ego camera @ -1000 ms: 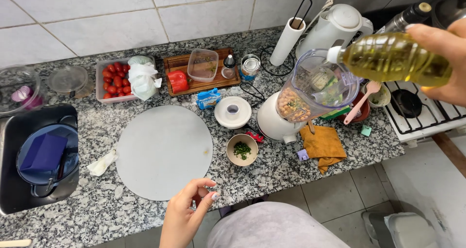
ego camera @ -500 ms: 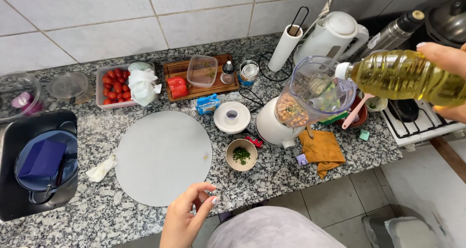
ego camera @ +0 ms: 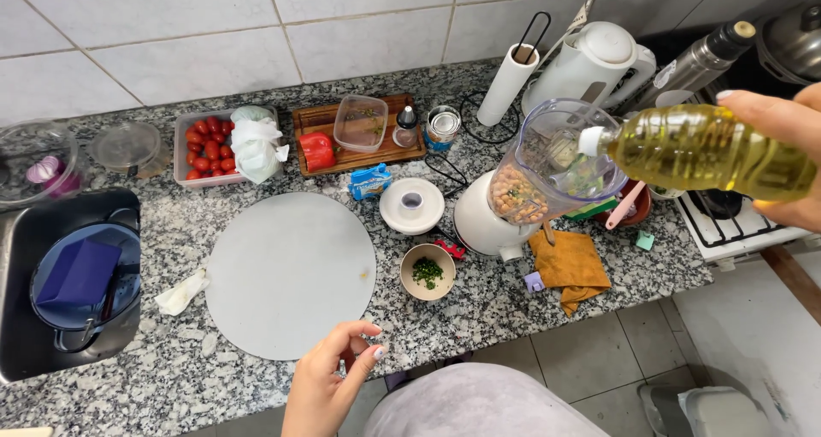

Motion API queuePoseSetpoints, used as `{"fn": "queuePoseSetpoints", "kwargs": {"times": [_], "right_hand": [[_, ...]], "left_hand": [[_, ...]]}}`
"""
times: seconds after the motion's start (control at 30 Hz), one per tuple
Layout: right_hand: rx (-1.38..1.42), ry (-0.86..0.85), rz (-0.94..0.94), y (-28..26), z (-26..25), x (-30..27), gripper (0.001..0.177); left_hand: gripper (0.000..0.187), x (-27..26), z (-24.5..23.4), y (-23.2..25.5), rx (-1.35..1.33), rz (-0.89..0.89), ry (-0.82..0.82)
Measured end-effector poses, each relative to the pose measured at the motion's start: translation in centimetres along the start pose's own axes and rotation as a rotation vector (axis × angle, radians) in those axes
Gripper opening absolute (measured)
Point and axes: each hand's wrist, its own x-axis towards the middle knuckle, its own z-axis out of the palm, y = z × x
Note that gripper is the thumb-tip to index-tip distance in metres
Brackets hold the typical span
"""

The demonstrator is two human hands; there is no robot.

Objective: Preparing a chickpea spread in a blender and checking baked goods in an oven.

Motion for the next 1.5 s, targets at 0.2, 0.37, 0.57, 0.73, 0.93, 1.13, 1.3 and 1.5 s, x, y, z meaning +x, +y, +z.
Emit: {"fn": "queuePoseSetpoints", "kwargs": {"times": [0.2,0.37,0.57,0.73,0.93,1.13,1.3,1.5], "right_hand": [[-0.444,-0.11,0.126,-3.2,-1.0,3.6,0.096],[-0.486,-0.035,0.062,-1.1,-1.1,3.5,0.092],[0.244,0.042,0.043,3.2,0.0,0.1,0.086],[-0.314,-0.068,0.092,2.5,-0.2,-1.0,0.106],[-0.488,-0.172,0.155,-2.7,-1.8,3.3,0.103],[-0.431,0.002,0.085,-0.2,-1.3,1.7,0.099],[-0.359,0.003,0.15,0.2,-0.7,0.7,0.106],[-0.506,-0.246,0.288,-1.0,-1.3,1.2,0.111]], "left_hand": [[0.02,-0.1,0.2,-0.3,-0.003,0.009,-0.005],[0.02,-0.1,0.2,-0.5,0.013,-0.013,-0.003],[0.02,0.1,0.3,-0.2,-0.009,0.026,0.008],[0.02,0.3,0.3,0.0,0.011,0.013,-0.019],[0.021,0.7,0.5,-0.4,0.025,0.054,-0.024],[0.021,0.7,0.5,-0.4,0.021,0.042,-0.029],[0.021,0.9,0.4,-0.1,0.031,0.014,-0.038],[0.02,1.2,0.4,0.1,0.028,0.035,-0.06]]}}
